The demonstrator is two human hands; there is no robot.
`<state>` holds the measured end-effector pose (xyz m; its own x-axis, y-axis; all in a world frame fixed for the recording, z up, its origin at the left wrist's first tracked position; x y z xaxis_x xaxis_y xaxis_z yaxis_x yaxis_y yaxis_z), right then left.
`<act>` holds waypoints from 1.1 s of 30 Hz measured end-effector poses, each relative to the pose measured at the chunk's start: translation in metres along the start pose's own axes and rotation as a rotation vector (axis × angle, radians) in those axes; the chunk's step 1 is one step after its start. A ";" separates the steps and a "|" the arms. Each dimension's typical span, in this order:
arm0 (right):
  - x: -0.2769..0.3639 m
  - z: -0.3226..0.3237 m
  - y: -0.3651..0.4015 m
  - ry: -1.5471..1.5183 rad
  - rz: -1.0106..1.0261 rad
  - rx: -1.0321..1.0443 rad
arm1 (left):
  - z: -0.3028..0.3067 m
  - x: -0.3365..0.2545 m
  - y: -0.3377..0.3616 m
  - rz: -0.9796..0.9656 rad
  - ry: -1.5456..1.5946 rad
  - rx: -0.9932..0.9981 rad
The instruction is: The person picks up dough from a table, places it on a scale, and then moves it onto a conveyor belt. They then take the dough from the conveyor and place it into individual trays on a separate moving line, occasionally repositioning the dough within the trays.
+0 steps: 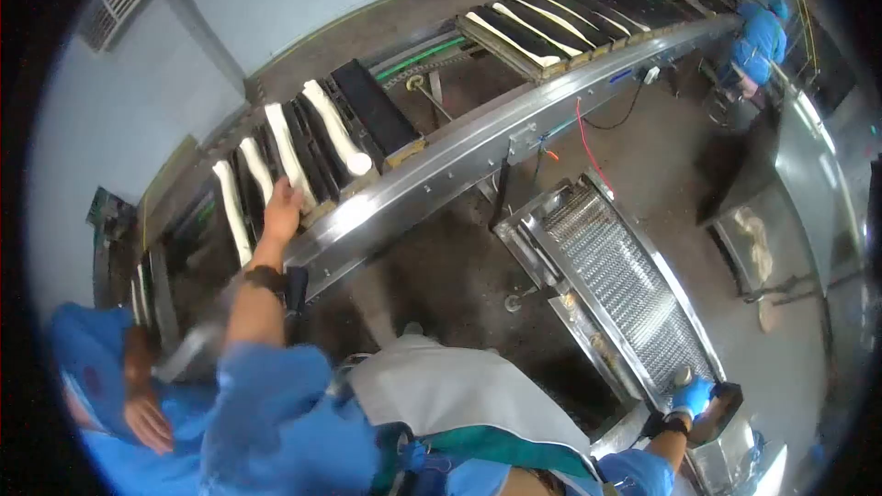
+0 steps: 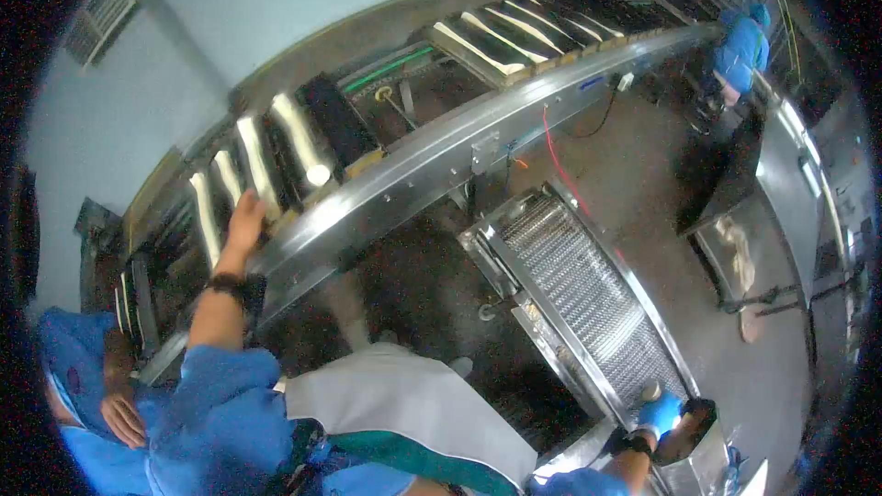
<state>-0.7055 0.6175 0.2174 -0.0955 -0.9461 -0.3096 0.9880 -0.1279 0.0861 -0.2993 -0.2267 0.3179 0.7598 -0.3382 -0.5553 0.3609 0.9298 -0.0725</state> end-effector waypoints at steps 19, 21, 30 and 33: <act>0.270 0.394 0.135 -1.802 0.578 -0.319 | -0.097 0.127 -0.212 0.374 0.340 0.125; 0.360 0.410 0.174 -2.055 0.700 -0.039 | -0.080 0.108 -0.200 0.297 0.355 0.133; 0.531 0.400 0.290 -1.883 1.225 0.778 | -0.011 0.029 -0.154 -0.339 -0.264 -0.121; 0.523 0.371 0.286 -1.779 1.153 0.792 | -0.022 -0.036 -0.132 -0.695 -0.151 0.132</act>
<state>-0.5175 -0.0248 0.4315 -0.1246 0.1543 0.9801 0.4968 0.8648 -0.0730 -0.3864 -0.3341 0.3290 0.3942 -0.8700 -0.2962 0.8426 0.4708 -0.2614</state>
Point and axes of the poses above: each hand's wrist, its own y-axis away from the middle knuckle, its own z-axis out of the back of the hand, x = y × z, the point moved 7 cm from there along -y, towards the middle knuckle, and after that the axes turned 1 degree about x, right-handed, at the moved point
